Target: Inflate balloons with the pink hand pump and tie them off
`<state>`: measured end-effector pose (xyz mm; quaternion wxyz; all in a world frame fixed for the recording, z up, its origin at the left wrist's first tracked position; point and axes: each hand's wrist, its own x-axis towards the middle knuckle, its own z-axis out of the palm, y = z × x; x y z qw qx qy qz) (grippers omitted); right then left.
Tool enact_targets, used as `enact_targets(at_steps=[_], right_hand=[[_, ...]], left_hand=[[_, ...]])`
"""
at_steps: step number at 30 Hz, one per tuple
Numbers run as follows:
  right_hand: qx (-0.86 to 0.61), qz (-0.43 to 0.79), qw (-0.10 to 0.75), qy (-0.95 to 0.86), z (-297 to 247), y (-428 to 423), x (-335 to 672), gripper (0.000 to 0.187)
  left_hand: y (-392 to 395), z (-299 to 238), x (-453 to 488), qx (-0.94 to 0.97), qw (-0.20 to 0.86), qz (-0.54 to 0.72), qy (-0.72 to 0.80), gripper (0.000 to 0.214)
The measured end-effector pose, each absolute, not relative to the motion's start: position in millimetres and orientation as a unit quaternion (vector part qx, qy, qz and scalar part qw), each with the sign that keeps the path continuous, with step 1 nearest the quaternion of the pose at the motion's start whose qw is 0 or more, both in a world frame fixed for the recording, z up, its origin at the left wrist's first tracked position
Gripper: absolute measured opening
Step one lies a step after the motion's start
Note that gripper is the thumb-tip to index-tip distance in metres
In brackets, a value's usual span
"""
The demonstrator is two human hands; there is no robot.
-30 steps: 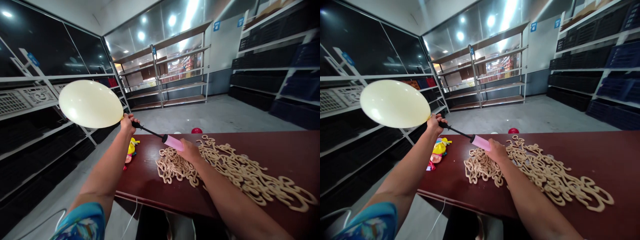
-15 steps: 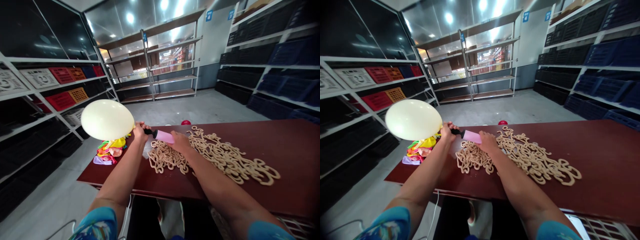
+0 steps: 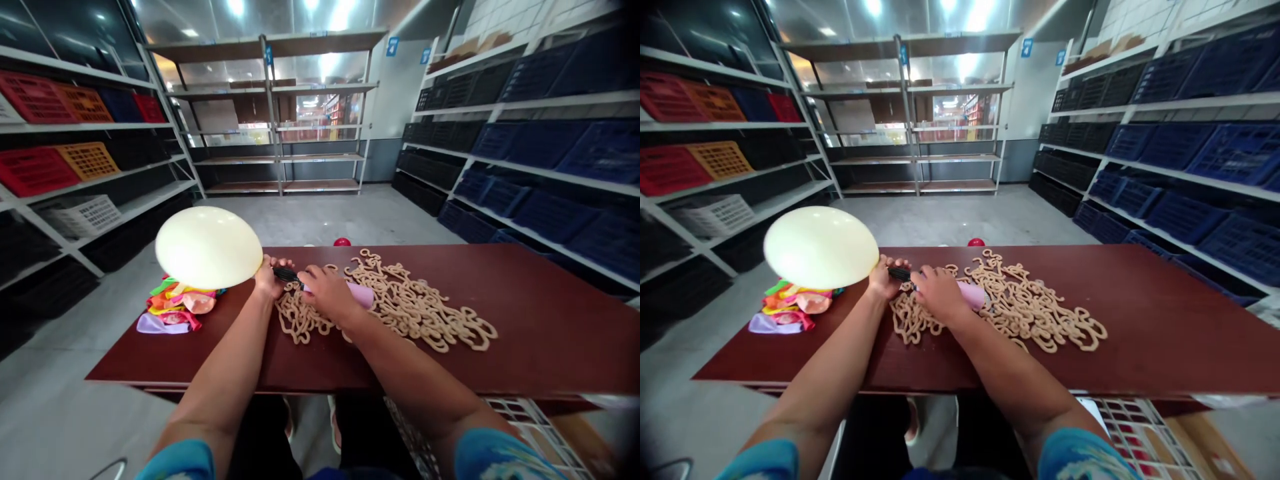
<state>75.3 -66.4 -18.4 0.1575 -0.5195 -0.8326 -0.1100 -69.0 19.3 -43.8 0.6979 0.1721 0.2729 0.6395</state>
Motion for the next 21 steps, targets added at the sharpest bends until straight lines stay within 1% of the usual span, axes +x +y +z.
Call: enact_targets(at_steps=[4, 6, 9, 12, 15, 17, 19, 21], right_hand=[[-0.527, -0.09, 0.128, -0.836, -12, -65, 84, 0.032], [-0.552, -0.074, 0.111, -0.823, -10, -60, 96, 0.033], [-0.647, -0.055, 0.082, -0.756, -14, -45, 125, 0.034], [-0.752, -0.043, 0.072, -0.654, -25, -29, 157, 0.034], [-0.782, -0.019, 0.061, -0.619, -33, -22, 173, 0.036], [-0.767, -0.056, 0.098, -0.632, -35, -22, 168, 0.036], [-0.709, -0.09, 0.169, -0.679, -32, -23, 151, 0.035], [-0.617, -0.053, 0.247, -0.745, -27, -25, 126, 0.034]], left_hand=[[28, -55, -81, 0.149, 0.679, 0.651, 0.303, 0.028], [33, -59, -89, 0.154, 0.65, 0.667, 0.33, 0.029], [35, -63, -94, 0.195, 0.603, 0.658, 0.407, 0.029], [31, -62, -92, 0.247, 0.586, 0.63, 0.445, 0.031], [26, -59, -86, 0.283, 0.586, 0.617, 0.442, 0.034], [23, -59, -83, 0.289, 0.592, 0.622, 0.422, 0.034], [21, -61, -79, 0.298, 0.601, 0.628, 0.395, 0.032], [19, -63, -76, 0.319, 0.609, 0.617, 0.383, 0.03]])
